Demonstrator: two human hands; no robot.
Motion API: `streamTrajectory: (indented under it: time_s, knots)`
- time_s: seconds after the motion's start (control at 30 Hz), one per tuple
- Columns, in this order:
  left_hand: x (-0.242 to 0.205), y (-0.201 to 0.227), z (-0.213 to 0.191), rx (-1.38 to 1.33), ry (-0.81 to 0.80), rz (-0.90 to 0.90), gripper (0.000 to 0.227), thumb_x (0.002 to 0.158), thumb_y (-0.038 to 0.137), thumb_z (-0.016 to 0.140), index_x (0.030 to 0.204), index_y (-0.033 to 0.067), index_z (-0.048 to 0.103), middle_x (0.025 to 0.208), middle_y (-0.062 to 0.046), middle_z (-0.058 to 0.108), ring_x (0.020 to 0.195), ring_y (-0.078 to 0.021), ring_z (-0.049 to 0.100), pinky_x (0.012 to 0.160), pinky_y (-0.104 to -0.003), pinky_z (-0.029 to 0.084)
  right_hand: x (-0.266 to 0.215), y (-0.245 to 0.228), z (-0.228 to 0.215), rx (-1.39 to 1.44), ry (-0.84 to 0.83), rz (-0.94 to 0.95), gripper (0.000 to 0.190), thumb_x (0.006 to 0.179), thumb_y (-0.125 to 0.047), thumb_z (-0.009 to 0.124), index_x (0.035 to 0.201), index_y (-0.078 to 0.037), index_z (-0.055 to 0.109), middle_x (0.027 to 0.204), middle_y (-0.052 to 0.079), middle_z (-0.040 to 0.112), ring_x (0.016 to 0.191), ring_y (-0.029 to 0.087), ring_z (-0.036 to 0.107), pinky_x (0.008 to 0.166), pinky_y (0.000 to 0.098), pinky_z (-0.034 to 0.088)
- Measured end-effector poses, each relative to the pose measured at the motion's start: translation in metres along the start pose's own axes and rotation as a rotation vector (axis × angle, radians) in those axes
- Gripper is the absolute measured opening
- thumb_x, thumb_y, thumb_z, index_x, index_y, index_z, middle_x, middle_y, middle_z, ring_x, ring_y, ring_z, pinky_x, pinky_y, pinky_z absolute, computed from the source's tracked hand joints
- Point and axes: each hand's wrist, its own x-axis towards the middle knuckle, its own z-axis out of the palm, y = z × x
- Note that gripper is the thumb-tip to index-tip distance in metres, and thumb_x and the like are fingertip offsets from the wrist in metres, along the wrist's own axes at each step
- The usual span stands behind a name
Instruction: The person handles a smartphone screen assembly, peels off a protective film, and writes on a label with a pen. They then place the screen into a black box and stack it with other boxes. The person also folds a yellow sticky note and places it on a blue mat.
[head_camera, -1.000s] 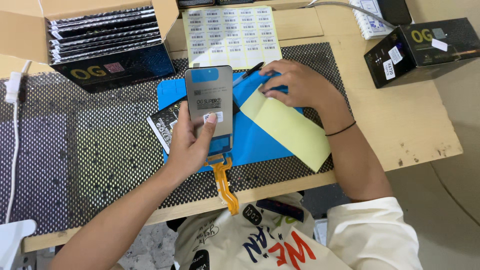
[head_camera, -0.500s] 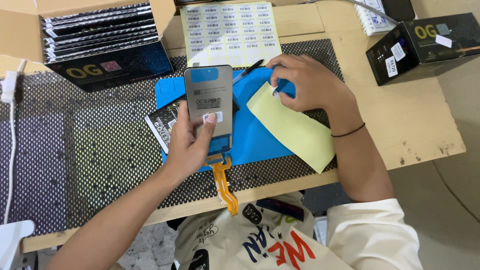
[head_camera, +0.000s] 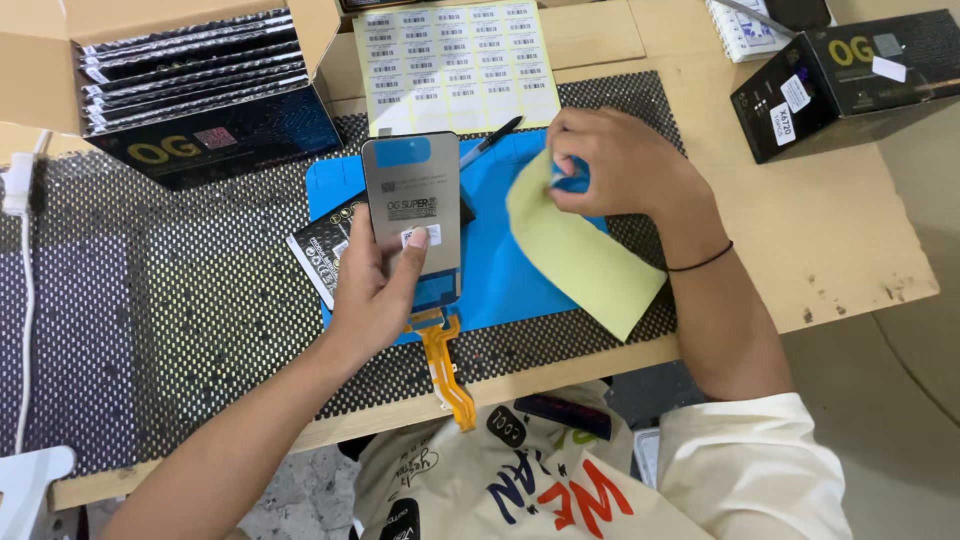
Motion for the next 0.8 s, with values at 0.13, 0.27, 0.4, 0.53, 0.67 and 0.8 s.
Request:
streamTrajectory:
  time_s: [0.13, 0.27, 0.4, 0.53, 0.67, 0.8]
  knots:
    - [0.000, -0.003, 0.000, -0.010, 0.003, 0.012, 0.023, 0.104, 0.007, 0.047, 0.125, -0.0018, 0.043, 0.099, -0.019, 0.066, 0.101, -0.0351, 0.072, 0.091, -0.061, 0.055, 0.000, -0.007, -0.004, 0.003, 0.014, 0.005, 0.037, 0.081, -0.036, 0.077, 0.074, -0.016, 0.047, 0.095, 0.003, 0.062, 0.090, 0.032, 0.069, 0.083, 0.0446, 0.050]
    - [0.003, -0.002, 0.000, -0.010, 0.006, -0.012, 0.022, 0.105, 0.008, 0.047, 0.125, -0.0003, 0.043, 0.097, -0.018, 0.066, 0.095, -0.0287, 0.071, 0.088, -0.056, 0.057, -0.001, -0.022, -0.019, 0.100, -0.017, 0.005, 0.044, 0.076, -0.041, 0.086, 0.088, -0.011, 0.056, 0.098, 0.010, 0.066, 0.091, 0.034, 0.071, 0.082, 0.0457, 0.053]
    - [-0.001, 0.002, -0.002, -0.035, 0.018, -0.087, 0.021, 0.106, 0.010, 0.046, 0.125, 0.0016, 0.044, 0.090, -0.013, 0.063, 0.087, -0.0202, 0.067, 0.080, -0.044, 0.060, 0.002, -0.037, -0.028, 0.322, 0.010, -0.057, 0.063, 0.071, -0.043, 0.094, 0.114, -0.006, 0.068, 0.122, 0.018, 0.070, 0.105, 0.037, 0.071, 0.090, 0.0511, 0.055]
    - [0.004, 0.007, -0.003, -0.051, 0.053, -0.080, 0.029, 0.104, 0.007, 0.048, 0.129, -0.0057, 0.042, 0.102, -0.023, 0.064, 0.101, -0.0385, 0.072, 0.092, -0.060, 0.055, 0.008, -0.038, -0.015, 0.445, 0.147, -0.147, 0.032, 0.083, -0.027, 0.090, 0.101, -0.008, 0.071, 0.122, 0.014, 0.071, 0.106, 0.036, 0.072, 0.091, 0.0466, 0.057]
    - [0.005, 0.001, -0.004, -0.060, 0.034, -0.087, 0.030, 0.104, 0.008, 0.047, 0.130, -0.0066, 0.042, 0.101, -0.022, 0.063, 0.102, -0.0404, 0.072, 0.090, -0.058, 0.056, 0.008, -0.040, -0.002, 0.639, 0.249, -0.134, 0.013, 0.087, -0.007, 0.083, 0.084, -0.008, 0.070, 0.092, 0.008, 0.076, 0.084, 0.026, 0.075, 0.079, 0.0389, 0.059]
    - [0.003, -0.001, -0.004, -0.063, 0.018, -0.100, 0.028, 0.105, 0.009, 0.047, 0.129, -0.0036, 0.044, 0.098, -0.019, 0.065, 0.099, -0.0304, 0.069, 0.085, -0.050, 0.058, 0.006, -0.043, 0.009, 0.808, 0.314, -0.038, 0.017, 0.084, -0.004, 0.083, 0.095, -0.006, 0.071, 0.077, 0.006, 0.072, 0.068, 0.013, 0.068, 0.068, 0.0307, 0.060]
